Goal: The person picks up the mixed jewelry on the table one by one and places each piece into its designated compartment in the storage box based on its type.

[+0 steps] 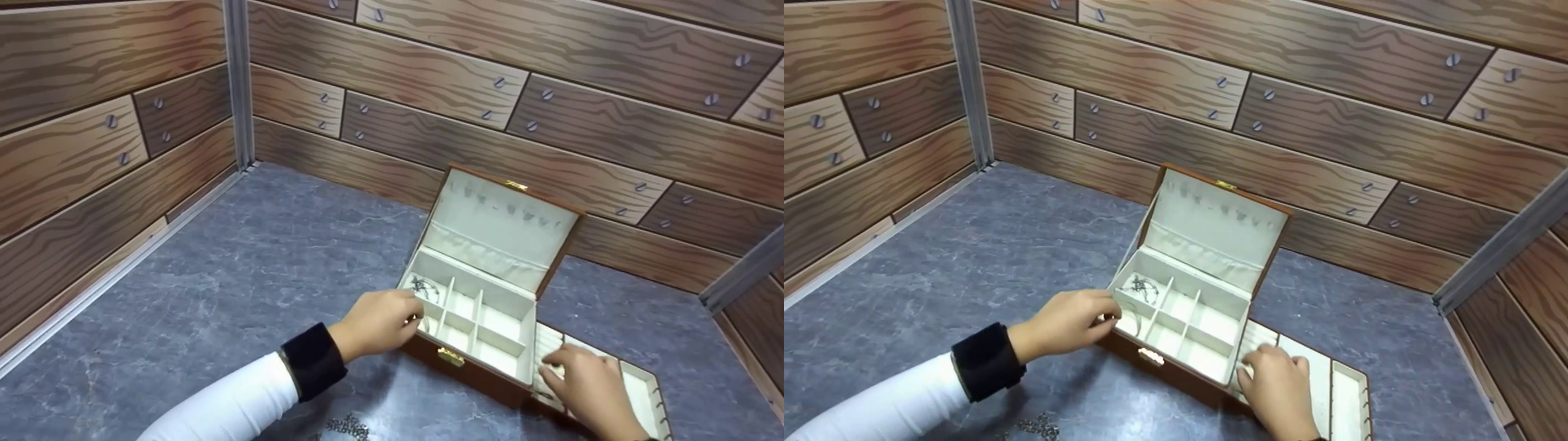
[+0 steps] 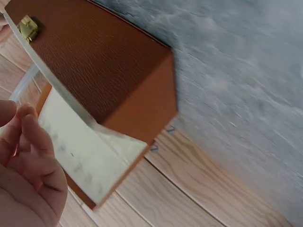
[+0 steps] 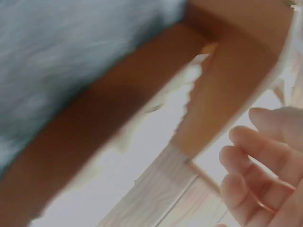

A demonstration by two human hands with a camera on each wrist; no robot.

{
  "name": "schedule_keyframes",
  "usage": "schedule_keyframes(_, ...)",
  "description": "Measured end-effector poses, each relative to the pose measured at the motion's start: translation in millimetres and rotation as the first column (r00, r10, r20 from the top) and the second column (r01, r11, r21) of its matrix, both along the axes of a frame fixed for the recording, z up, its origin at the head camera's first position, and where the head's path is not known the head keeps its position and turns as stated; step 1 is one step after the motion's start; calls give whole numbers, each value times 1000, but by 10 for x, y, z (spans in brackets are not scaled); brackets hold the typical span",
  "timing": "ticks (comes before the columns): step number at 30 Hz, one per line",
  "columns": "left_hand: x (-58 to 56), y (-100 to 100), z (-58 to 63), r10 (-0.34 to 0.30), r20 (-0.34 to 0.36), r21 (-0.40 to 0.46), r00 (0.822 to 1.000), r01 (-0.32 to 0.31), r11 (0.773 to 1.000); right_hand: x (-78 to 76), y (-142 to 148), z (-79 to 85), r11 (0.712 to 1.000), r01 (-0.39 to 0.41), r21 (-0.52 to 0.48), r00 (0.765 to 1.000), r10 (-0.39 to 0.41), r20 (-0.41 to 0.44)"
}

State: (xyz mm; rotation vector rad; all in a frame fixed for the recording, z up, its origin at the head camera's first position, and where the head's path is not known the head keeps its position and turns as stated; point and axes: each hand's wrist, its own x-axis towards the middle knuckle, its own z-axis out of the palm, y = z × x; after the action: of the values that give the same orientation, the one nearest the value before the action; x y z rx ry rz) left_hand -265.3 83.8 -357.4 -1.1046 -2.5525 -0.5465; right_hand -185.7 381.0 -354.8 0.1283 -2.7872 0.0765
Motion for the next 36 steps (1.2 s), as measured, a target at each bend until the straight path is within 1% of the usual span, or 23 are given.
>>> schedule_keyframes(2,4,-55,4,7,-13,-1,1000,-7,1000,-32,-130,43,999,-37,-27,997,36,-62)
schedule_keyframes(4,17,-107,-2,8,-15,-12,1000,-9,1000,-55,-290,63,995,-88,-52,990,82,-116)
schedule_keyframes(6,50,-161,-28,2,12,-49,1000,-2,999,-53,-464,60,989,-134,-69,982,124,-141)
schedule_keyframes(8,101,-222,-66,-12,67,-110,998,19,994,-25,-630,49,983,-167,-72,979,157,-131)
schedule_keyframes(11,191,-325,-142,-33,150,-225,988,67,972,44,-831,17,975,-216,-49,973,211,-91)
schedule_keyframes(13,235,-395,-182,-46,171,-281,984,94,955,79,-927,-10,959,-284,-23,957,281,-75)
schedule_keyframes(16,275,-485,-210,-67,160,-326,985,116,938,115,-1054,-56,921,-391,-7,921,390,-16)
schedule_keyframes(17,285,-510,-211,-72,154,-334,985,121,935,121,-1101,-77,906,-422,-16,906,423,20)
schedule_keyframes(19,322,-550,-202,-76,150,-355,986,125,926,133,-1211,-122,883,-465,-60,875,469,124)
schedule_keyframes(21,371,-580,-198,-76,166,-375,983,134,917,142,-1336,-184,866,-489,-101,838,499,222)
schedule_keyframes(22,397,-592,-203,-77,173,-389,982,140,911,143,-1398,-224,860,-501,-102,821,509,259)
schedule_keyframes(24,449,-617,-222,-78,183,-417,980,150,896,143,-1523,-288,844,-527,-101,786,529,320)
schedule_keyframes(25,470,-626,-241,-80,187,-432,979,155,889,140,-1580,-320,833,-546,-92,771,542,335)
schedule_keyframes(26,488,-636,-262,-82,187,-445,979,159,881,138,-1636,-345,828,-555,-83,761,545,352)
schedule_keyframes(28,506,-616,-299,-93,177,-470,980,167,867,140,-1699,-376,825,-562,-60,752,540,378)
schedule_keyframes(29,511,-606,-316,-93,175,-476,980,166,864,145,-1728,-381,828,-557,-63,748,534,394)
schedule_keyframes(32,516,-570,-351,-91,171,-489,981,165,857,143,-1776,-398,843,-532,-79,745,510,430)
schedule_keyframes(34,514,-548,-355,-98,166,-491,981,169,854,137,-1793,-402,852,-511,-109,741,502,446)
schedule_keyframes(36,511,-522,-343,-113,155,-486,981,176,856,130,-1797,-403,864,-481,-147,745,491,452)
